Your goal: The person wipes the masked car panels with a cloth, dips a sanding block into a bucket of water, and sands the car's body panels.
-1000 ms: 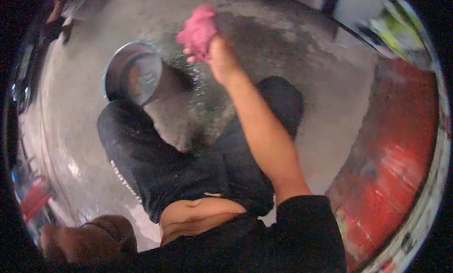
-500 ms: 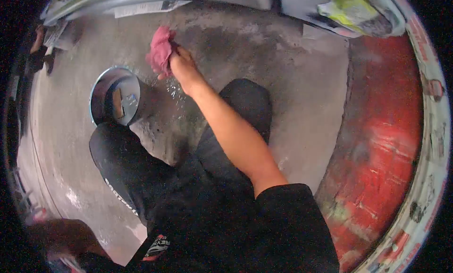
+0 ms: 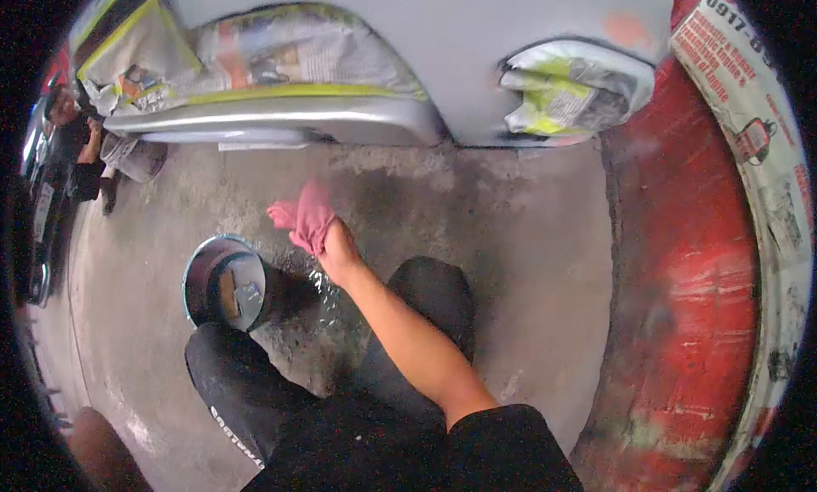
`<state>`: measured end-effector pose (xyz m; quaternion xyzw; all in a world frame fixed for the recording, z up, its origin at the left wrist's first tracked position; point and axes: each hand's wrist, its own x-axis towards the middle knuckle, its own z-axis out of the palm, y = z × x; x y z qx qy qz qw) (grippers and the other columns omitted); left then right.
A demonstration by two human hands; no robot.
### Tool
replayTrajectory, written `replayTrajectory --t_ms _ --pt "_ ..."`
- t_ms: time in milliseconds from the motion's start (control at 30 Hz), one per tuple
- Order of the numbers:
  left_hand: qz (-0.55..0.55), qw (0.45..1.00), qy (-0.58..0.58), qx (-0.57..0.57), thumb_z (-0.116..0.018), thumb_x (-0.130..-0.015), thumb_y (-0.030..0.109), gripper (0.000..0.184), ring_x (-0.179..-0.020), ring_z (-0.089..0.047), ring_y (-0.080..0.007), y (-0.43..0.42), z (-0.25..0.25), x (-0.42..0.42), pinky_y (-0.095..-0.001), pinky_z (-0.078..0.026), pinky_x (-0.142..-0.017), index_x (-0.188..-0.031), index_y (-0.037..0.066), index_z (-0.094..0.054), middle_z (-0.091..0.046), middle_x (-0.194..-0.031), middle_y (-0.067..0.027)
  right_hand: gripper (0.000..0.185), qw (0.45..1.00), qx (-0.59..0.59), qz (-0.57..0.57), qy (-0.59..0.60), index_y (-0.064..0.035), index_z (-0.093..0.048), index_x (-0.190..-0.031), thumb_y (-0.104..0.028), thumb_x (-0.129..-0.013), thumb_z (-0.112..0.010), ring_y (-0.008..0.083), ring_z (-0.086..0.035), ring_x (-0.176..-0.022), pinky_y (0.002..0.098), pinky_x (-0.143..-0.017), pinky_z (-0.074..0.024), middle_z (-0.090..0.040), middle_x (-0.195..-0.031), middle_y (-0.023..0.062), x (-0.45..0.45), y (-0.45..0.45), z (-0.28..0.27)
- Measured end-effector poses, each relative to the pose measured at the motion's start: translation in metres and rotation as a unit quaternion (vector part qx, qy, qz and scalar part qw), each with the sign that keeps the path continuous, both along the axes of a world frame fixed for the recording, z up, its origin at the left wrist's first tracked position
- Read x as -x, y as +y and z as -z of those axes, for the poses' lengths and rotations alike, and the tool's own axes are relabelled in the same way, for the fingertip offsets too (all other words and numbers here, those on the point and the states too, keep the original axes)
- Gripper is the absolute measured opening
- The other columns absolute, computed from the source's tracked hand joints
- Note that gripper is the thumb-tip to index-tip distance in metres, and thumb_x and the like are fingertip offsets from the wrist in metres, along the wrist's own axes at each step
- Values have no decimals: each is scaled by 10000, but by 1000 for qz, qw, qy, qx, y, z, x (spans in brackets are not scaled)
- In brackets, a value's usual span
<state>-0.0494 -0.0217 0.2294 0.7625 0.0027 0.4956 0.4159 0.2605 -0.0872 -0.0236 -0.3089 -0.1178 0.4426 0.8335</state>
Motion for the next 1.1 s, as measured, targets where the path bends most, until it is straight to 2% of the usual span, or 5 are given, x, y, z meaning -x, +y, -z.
replayTrajectory --t_ms 200,367,667,900,1100 --pt "29 997 -54 -36 -433 -1056 423 604 -1321 -604 -390 16 -31 -29 -537 -399 -1208 -1335 -86 -600 -635 -1391 -262 385 994 41 75 -63 -57 -636 -1391 -287 -1101 -530 200 -675 -1177 381 -1023 -539 -702 -1299 74 -3 -43 -37" --pt "43 992 -107 -49 -418 -1058 412 593 -1307 -616 -400 28 -45 -43 -547 -409 -1202 -1315 -85 -615 -646 -1373 -269 388 806 162 421 -385 -35 -591 -1392 -114 -1012 -583 201 -610 -1170 367 -1017 -486 -648 -1279 99 -13 -99 -133" --pt "-9 987 -67 146 -512 -1044 322 442 -1168 -682 -347 36 86 -102 -462 -485 -1085 -1179 -58 -693 -726 -1208 -218 533 530 368 504 -574 21 -509 -1449 -126 -951 -631 477 -528 -1225 522 -1101 -421 -536 -1294 301 -91 -130 -219" --pt "38 955 232 181 -645 -1037 232 336 -1086 -717 -250 50 159 -115 -368 -531 -977 -1231 -34 -712 -767 -1136 -165 473 681 279 437 -517 16 -564 -1411 -90 -949 -576 376 -598 -1252 470 -1101 -447 -618 -1294 223 -67 -148 -224" --pt "18 961 186 205 -638 -1065 218 324 -1075 -722 -228 56 177 -123 -362 -539 -974 -1268 -26 -702 -772 -1119 -162 513 709 243 481 -455 23 -550 -1457 -80 -954 -575 207 -614 -1131 338 -1034 -471 -660 -1251 128 -68 -133 -258"
